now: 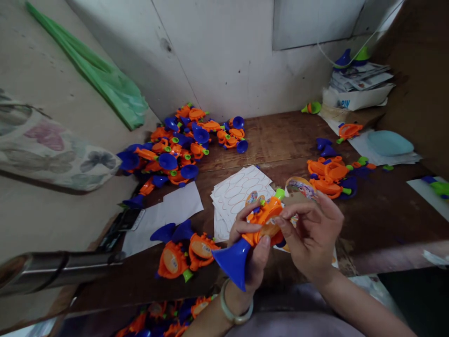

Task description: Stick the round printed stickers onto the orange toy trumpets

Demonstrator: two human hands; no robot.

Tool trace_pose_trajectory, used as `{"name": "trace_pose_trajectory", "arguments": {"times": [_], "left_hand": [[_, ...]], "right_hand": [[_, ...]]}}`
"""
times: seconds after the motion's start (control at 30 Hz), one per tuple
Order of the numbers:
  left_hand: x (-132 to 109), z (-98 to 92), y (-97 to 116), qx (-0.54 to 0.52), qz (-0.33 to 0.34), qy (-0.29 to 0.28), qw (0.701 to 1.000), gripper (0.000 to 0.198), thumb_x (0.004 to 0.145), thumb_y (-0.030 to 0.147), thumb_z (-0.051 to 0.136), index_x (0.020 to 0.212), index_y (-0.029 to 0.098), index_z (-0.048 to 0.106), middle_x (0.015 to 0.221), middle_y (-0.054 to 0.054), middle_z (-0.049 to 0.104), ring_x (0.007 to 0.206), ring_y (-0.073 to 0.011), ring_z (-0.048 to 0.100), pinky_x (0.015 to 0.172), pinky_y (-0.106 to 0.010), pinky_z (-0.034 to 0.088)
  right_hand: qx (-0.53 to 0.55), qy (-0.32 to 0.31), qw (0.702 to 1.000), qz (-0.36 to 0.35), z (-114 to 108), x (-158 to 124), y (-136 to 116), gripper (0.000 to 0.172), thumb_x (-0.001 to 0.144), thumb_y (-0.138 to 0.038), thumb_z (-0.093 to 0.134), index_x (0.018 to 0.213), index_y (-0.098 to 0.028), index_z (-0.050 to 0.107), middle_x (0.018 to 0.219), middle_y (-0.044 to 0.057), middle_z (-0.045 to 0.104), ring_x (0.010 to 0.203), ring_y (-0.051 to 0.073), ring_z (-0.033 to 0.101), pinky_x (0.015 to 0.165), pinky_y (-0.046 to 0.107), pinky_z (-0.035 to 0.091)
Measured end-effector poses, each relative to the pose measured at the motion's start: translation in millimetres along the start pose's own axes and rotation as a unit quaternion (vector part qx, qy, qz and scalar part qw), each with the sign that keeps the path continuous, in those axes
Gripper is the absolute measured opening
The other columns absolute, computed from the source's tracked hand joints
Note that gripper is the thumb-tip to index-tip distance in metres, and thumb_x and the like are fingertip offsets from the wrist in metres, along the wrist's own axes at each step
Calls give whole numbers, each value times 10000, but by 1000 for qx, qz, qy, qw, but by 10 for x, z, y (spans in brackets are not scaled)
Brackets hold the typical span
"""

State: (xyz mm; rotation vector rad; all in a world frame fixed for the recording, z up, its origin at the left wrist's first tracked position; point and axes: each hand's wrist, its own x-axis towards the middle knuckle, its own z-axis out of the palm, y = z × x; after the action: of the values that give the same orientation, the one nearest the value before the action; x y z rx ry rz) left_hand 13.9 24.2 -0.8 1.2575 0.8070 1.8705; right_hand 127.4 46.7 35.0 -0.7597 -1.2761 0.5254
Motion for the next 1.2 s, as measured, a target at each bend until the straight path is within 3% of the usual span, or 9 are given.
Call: {"name": "trace_pose_trajectory", "arguments": {"times": [0.47,0.57,0.63,0.77,0.87,0.97,1.03,1.1,1.2], "left_hand": [[74,-8,151,111,95,-25,989,126,1001,203,726,1088,274,669,1461,-8,703,1351,-234,715,1081,-424,654],[59,-26,136,126,103,-10,987,101,991,233,739,1056,270,670,1426,-18,720,1306,-249,737,1035,-436,672],[23,-46,103,122,97,-4,988,85,993,239,731,1044,264,668,1421,-30,722,1306,-256,736,1037,-449,668],[-58,-51,26,54,30,12,998,75,1012,252,716,1072,273,677,1438,-60,712,1377,-284,693,1066,-492,645],[-55,21,30,-15,-1,37,999,82,999,293,753,1055,280,695,1420,-53,728,1392,-299,686,1099,-513,621],[-19,116,88,-81,-32,56,995,140,960,315,812,1059,301,715,1383,-18,757,1344,-280,721,1111,-480,615],[-16,160,119,-119,-68,68,988,206,935,308,841,1106,335,730,1399,6,755,1313,-249,738,1096,-417,624],[-44,176,117,-147,-122,78,978,321,921,356,862,1216,383,737,1493,7,714,1353,-249,718,1104,-385,619],[-118,136,72,-148,-245,65,956,482,896,477,883,1346,384,737,1604,-50,644,1475,-307,631,1173,-417,582]], "right_hand": [[37,-13,998,44,8,-16,-56,672,997,-157,749,1539,-420,451,928,-48,687,786,156,725,760,337,657],[-39,-14,999,25,-17,4,-8,667,1006,-214,749,1556,-417,432,940,-30,690,840,201,733,856,430,661],[-137,9,990,12,-59,51,85,720,962,-337,819,1566,-377,430,1180,64,710,1082,290,732,936,515,637],[-147,74,984,59,-149,135,300,840,971,-502,781,1647,-396,295,1684,140,426,1510,357,514,1108,581,555],[39,24,980,193,-179,117,304,649,1051,-580,641,1605,-422,344,1586,103,564,1457,291,595,1188,560,524],[210,-113,917,319,-161,74,167,774,952,-617,787,1567,-399,371,1407,90,706,1268,272,730,1095,504,614],[255,-141,889,353,-124,65,84,853,874,-509,908,1534,-398,380,1282,50,761,1137,240,776,1006,438,661],[254,-98,895,353,-87,79,62,749,888,-425,906,1466,-386,433,1186,12,784,1062,203,785,944,374,676],[181,21,945,273,-99,124,137,541,963,-346,819,1388,-376,486,1140,-19,787,1042,167,777,915,326,674]]}}
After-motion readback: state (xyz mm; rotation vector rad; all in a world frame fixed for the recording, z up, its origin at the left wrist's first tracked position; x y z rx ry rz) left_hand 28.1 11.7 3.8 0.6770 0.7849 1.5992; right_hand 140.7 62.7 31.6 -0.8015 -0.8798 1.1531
